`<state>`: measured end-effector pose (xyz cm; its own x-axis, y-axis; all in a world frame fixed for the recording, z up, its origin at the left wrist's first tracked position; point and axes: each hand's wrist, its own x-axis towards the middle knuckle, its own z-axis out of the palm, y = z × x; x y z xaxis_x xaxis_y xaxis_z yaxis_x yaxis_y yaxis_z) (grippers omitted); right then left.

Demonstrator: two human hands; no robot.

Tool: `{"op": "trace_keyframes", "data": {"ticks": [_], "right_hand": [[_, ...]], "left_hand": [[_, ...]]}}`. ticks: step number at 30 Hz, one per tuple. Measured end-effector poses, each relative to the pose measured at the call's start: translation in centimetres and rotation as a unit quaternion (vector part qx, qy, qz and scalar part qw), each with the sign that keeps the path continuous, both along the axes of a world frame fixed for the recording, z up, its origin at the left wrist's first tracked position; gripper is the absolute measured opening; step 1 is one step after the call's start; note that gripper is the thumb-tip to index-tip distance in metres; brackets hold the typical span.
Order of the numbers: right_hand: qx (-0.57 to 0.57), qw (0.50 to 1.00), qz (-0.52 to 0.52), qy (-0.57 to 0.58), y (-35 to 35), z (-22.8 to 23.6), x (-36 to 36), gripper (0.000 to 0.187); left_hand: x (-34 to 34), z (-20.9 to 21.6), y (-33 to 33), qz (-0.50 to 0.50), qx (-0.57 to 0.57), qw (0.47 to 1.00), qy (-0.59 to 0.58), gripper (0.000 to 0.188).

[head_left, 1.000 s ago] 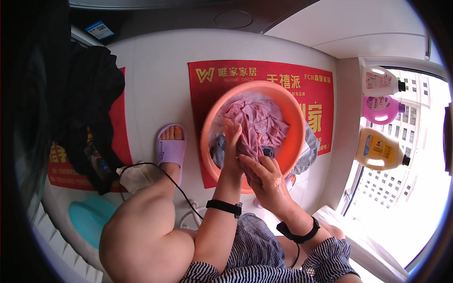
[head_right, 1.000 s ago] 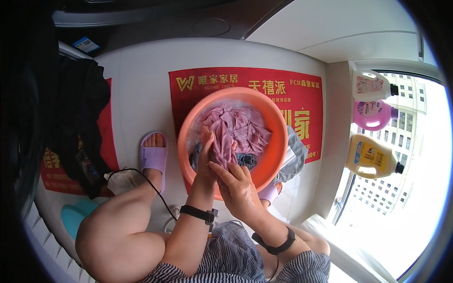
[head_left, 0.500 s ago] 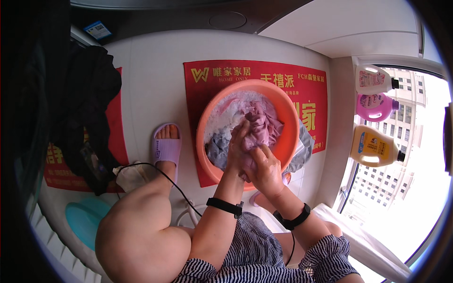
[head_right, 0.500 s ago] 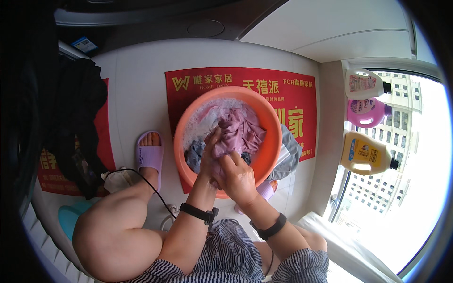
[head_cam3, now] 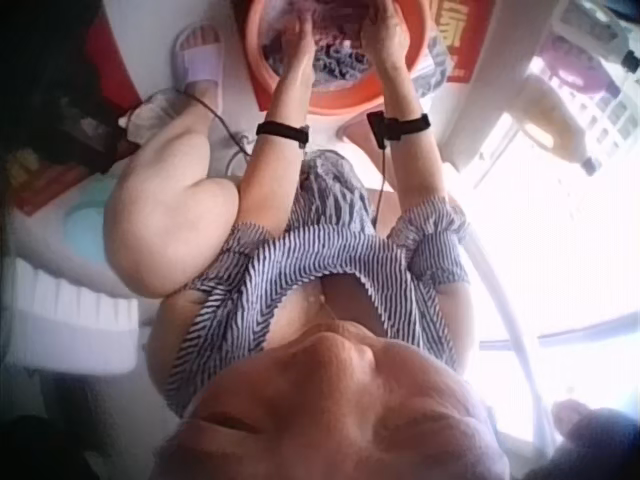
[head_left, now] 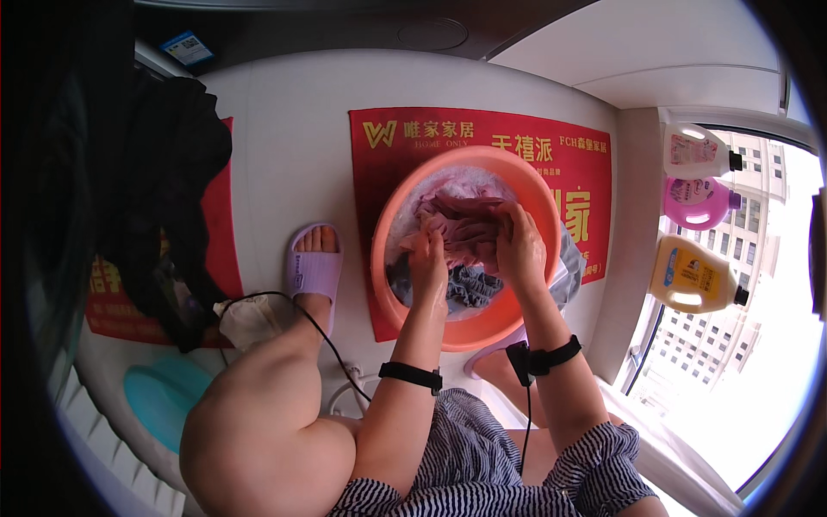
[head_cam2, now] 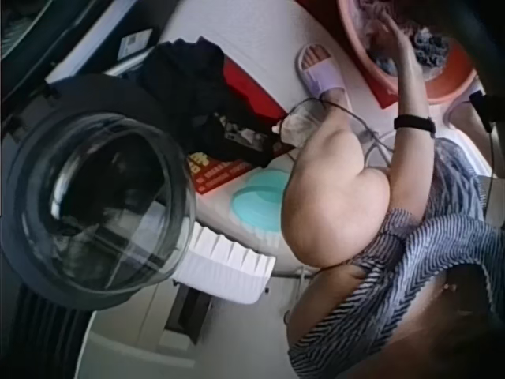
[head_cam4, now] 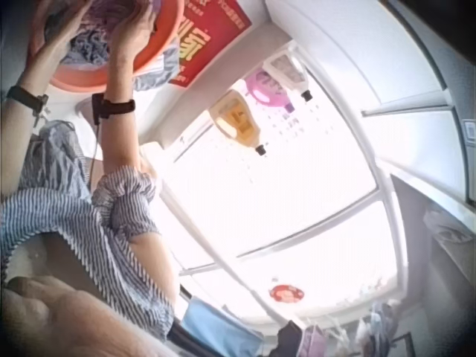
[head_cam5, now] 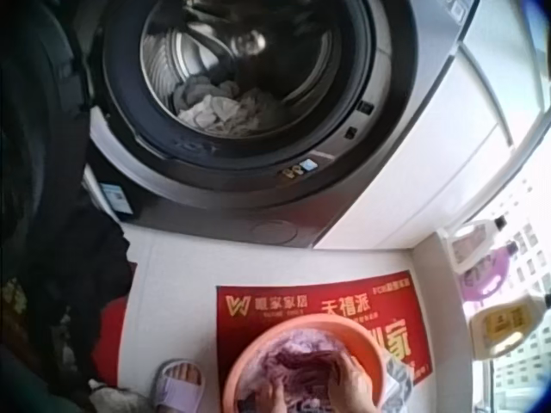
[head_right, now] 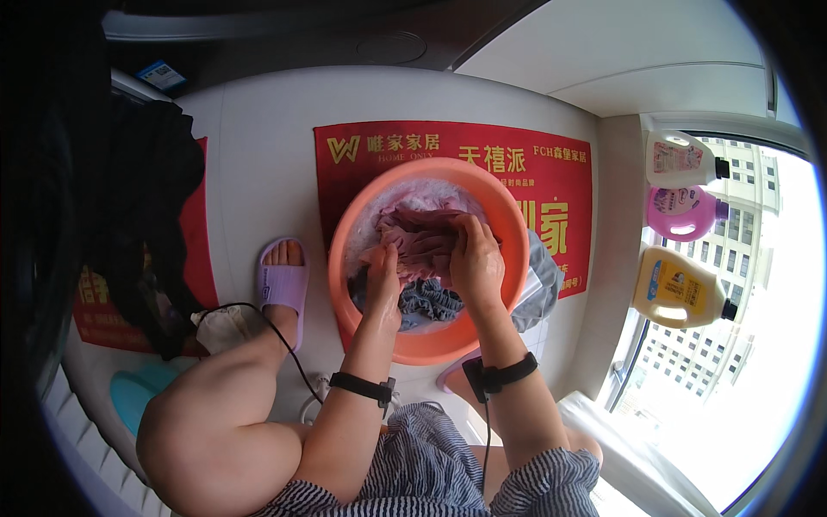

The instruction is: Washing pink undergarments by hand in a pink basin with soap.

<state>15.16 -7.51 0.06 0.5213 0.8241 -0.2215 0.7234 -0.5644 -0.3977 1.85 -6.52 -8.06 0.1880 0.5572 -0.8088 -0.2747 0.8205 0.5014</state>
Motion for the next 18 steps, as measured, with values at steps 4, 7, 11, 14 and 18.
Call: {"op": "trace_keyframes", "data": {"ticks": [4,7,11,14,18], "right_hand": [[-0.088,0.975,0.205,-0.018,-1.5,-4.0,-2.9,0.079],[-0.15,0.954,0.249,-0.073,-2.4,-7.7,-5.4,0.073],[-0.297,0.919,0.25,-0.075,-0.4,-11.3,-4.0,0.036],[-0.22,0.938,0.251,-0.094,-0.3,-12.7,-2.1,0.022],[-0.014,0.984,0.176,0.02,1.0,-9.0,-1.4,0.026]], "left_hand": [[-0.5,-1.5,-1.5,0.021,-0.008,0.999,0.023,0.06],[-0.2,-0.3,-1.1,0.003,-0.046,0.993,0.11,0.061],[-1.7,-0.3,0.0,-0.051,-0.113,0.992,0.027,0.066],[-1.6,-0.4,-0.4,-0.032,-0.145,0.989,0.005,0.065],[-1.2,1.0,0.2,0.043,-0.125,0.991,0.013,0.072]]}}
